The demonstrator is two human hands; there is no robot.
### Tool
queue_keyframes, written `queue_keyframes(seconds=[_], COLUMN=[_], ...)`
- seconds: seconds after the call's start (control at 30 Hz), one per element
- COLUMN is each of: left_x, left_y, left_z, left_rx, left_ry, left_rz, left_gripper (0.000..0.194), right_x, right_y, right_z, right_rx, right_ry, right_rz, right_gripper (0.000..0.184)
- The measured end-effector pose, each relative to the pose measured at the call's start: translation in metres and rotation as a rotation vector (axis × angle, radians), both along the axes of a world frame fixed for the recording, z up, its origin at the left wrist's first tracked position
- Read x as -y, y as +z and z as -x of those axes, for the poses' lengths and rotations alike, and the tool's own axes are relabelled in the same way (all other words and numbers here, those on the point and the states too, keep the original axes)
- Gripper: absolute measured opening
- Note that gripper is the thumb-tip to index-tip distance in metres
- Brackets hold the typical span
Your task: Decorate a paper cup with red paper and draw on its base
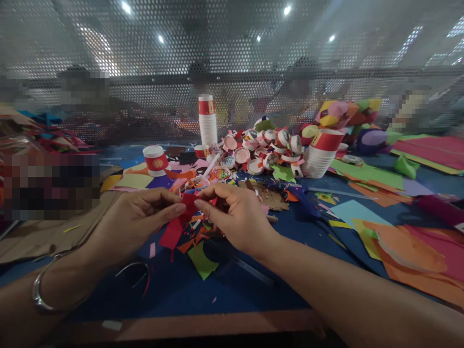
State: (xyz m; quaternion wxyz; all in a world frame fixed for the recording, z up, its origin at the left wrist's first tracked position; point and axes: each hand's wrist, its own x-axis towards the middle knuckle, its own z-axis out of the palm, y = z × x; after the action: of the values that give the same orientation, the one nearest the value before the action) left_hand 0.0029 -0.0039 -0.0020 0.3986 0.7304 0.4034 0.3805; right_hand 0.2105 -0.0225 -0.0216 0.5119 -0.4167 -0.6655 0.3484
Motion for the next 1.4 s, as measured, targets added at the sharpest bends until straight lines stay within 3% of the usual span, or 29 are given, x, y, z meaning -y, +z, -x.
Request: queue_keyframes(seconds=[0.27,0.63,0.93,1.4], left_x=[0.0019,0.0055,0.0071,0.002], left_y=[0.0017,0.0033,0.0013,-0.0017], left_z=[-0.001,-0.0007,-0.0037,-0.0028], left_rx=[0.101,-0.017,0.153,0.146], left_ry=[0.066,0.065,0.077,0.048], left_rz=[0.021,-0.021,0.084,0.074], left_gripper=[0.018,0.022,0.022,0.02], right_x=[0.0006,-0.0001,0.0029,-0.0008], right_y=[0.0012,-0.0027,0.0,-0.0053], right_z=[0.0002,0.0014,0.0025,0.0044], right_rx=[-0.009,-0.01,0.0,0.013], right_ry=[0.035,0.087,0.079,0.107], right_rz=[0.0,0.027,0.0,0.03], right_gripper=[0.025,0.023,0.026,0.026])
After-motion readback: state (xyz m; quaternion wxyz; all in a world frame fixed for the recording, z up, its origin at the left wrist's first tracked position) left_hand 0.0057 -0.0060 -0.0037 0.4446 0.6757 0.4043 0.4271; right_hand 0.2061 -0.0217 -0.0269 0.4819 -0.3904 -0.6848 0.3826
